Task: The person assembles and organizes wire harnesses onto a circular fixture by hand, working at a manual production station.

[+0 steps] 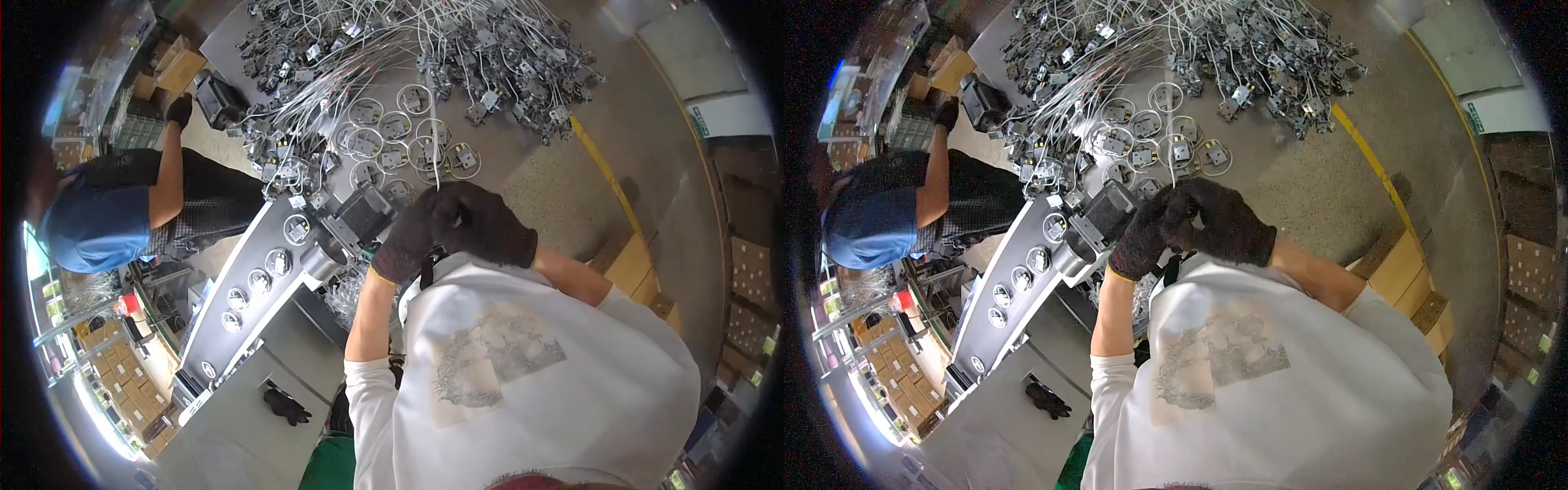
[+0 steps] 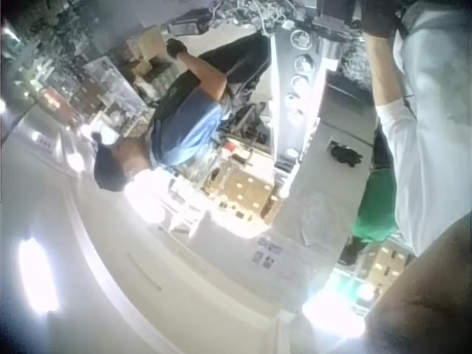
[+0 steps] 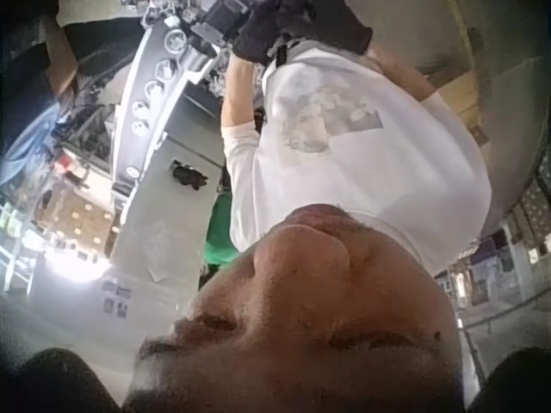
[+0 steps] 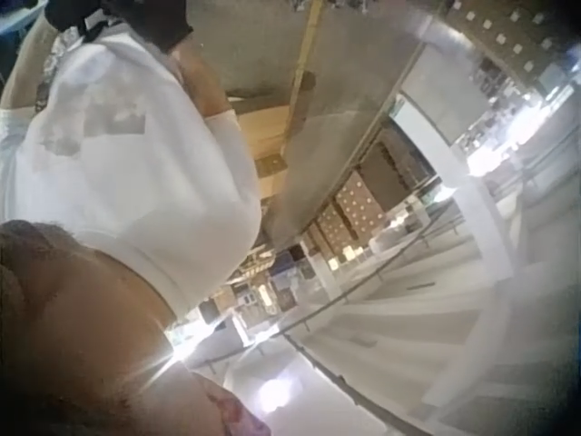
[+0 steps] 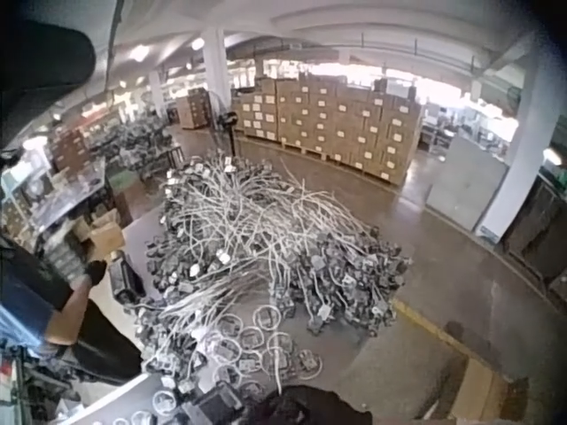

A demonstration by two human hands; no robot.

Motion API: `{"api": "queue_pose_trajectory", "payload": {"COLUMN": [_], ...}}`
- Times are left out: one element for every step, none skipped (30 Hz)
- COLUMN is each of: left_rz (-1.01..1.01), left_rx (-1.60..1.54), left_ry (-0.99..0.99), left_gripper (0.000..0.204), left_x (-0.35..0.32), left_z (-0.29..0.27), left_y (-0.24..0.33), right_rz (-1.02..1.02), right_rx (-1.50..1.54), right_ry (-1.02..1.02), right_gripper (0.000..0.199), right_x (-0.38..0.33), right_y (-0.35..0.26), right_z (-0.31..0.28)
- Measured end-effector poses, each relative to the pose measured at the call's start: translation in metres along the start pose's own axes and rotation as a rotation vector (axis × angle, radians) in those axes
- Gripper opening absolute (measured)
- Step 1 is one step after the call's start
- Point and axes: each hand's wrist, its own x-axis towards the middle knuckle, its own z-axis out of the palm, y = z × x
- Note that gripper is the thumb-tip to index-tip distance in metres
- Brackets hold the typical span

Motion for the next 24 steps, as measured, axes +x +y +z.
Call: {"api": "queue_pose_trajectory", "payload": {"left_rz": [-0.015, -0.032, -0.030, -0.116, -0.206, -0.311, -0.317, -0.329, -0.348, -0.288, -0.356, -0.417, -0.409, -0.529, -0.637, -0.463, -0.708, -0.936, -1.005, -1.010, -1.077, -1.147, -1.032, -1.056], "left_rx": [-0.050, -0.100, -0.101, 0.042, 0.185, 0.123, 0.118, 0.235, 0.352, 0.384, 0.418, 0.445, 0.597, 0.500, 0.402, 0.177, -0.191, -0.564, -0.649, -0.655, -0.630, -0.598, -0.587, -0.580], "left_ry": [0.025, 0.053, 0.045, 0.105, 0.168, 0.204, 0.216, 0.262, 0.311, 0.395, 0.336, 0.264, 0.179, 0.238, 0.287, 0.429, 0.379, 0.307, 0.394, 0.397, 0.488, 0.572, 0.613, 0.649], "left_gripper": [0.042, 0.040, 0.040, 0.038, 0.036, 0.037, 0.037, 0.033, 0.029, 0.029, 0.029, 0.029, 0.030, 0.029, 0.029, 0.030, 0.031, 0.033, 0.030, 0.030, 0.024, 0.019, 0.016, 0.017], "left_x": [-0.003, -0.008, -0.015, -0.029, -0.043, -0.065, -0.074, -0.083, -0.092, -0.104, -0.116, -0.123, -0.139, -0.152, -0.164, -0.213, -0.230, -0.242, -0.261, -0.280, -0.301, -0.321, -0.333, -0.331], "left_z": [0.003, 0.005, 0.006, 0.007, 0.008, 0.011, 0.013, 0.013, 0.015, 0.018, 0.018, 0.015, 0.016, 0.018, 0.020, 0.045, 0.043, 0.040, 0.050, 0.066, 0.086, 0.101, 0.119, 0.128], "left_y": [-0.002, -0.002, 0.002, 0.010, 0.016, 0.012, 0.013, 0.015, 0.018, 0.013, 0.011, 0.010, -0.001, -0.009, -0.023, -0.094, -0.109, -0.119, -0.131, -0.146, -0.160, -0.167, -0.165, -0.148], "right_rz": [0.296, 0.294, 0.247, 0.193, 0.190, 0.375, 0.577, 0.575, 0.541, 0.504, 0.501, 0.493, 0.483, 0.424, 0.392, 0.352, 0.286, 0.265, 0.242, 0.216, 0.188, 0.252, 0.307, 0.369], "right_rx": [0.189, 0.186, 0.031, -0.118, -0.114, -0.038, 0.023, 0.019, 0.174, 0.328, 0.325, 0.379, 0.436, 0.516, 0.585, 0.657, 0.552, 0.521, 0.492, 0.427, 0.368, 0.371, 0.437, 0.502], "right_ry": [-0.051, -0.055, -0.029, -0.020, -0.031, -0.216, -0.375, -0.393, -0.420, -0.457, -0.496, -0.488, -0.488, -0.444, -0.509, -0.603, -0.640, -0.707, -0.776, -0.811, -0.849, -0.877, -0.861, -0.839], "right_gripper": [0.045, 0.045, 0.039, 0.038, 0.038, 0.043, 0.049, 0.049, 0.052, 0.055, 0.055, 0.055, 0.055, 0.051, 0.051, 0.051, 0.056, 0.059, 0.061, 0.060, 0.059, 0.060, 0.061, 0.062], "right_x": [-0.002, -0.001, 0.001, 0.008, 0.013, 0.026, 0.032, 0.032, 0.030, 0.029, 0.031, 0.036, 0.038, 0.039, 0.042, 0.046, 0.050, 0.050, 0.049, 0.045, 0.041, 0.038, 0.035, 0.032], "right_y": [0.006, 0.019, 0.038, 0.041, 0.040, 0.019, 0.010, 0.010, 0.009, 0.008, 0.009, 0.014, 0.012, 0.006, 0.003, -0.005, 0.002, -0.005, -0.012, -0.021, -0.028, -0.024, -0.016, -0.003], "right_z": [0.002, 0.004, 0.007, 0.010, 0.008, 0.007, 0.006, 0.013, 0.021, 0.030, 0.039, 0.048, 0.059, 0.074, 0.085, 0.101, 0.120, 0.135, 0.149, 0.161, 0.173, 0.188, 0.203, 0.218]}}
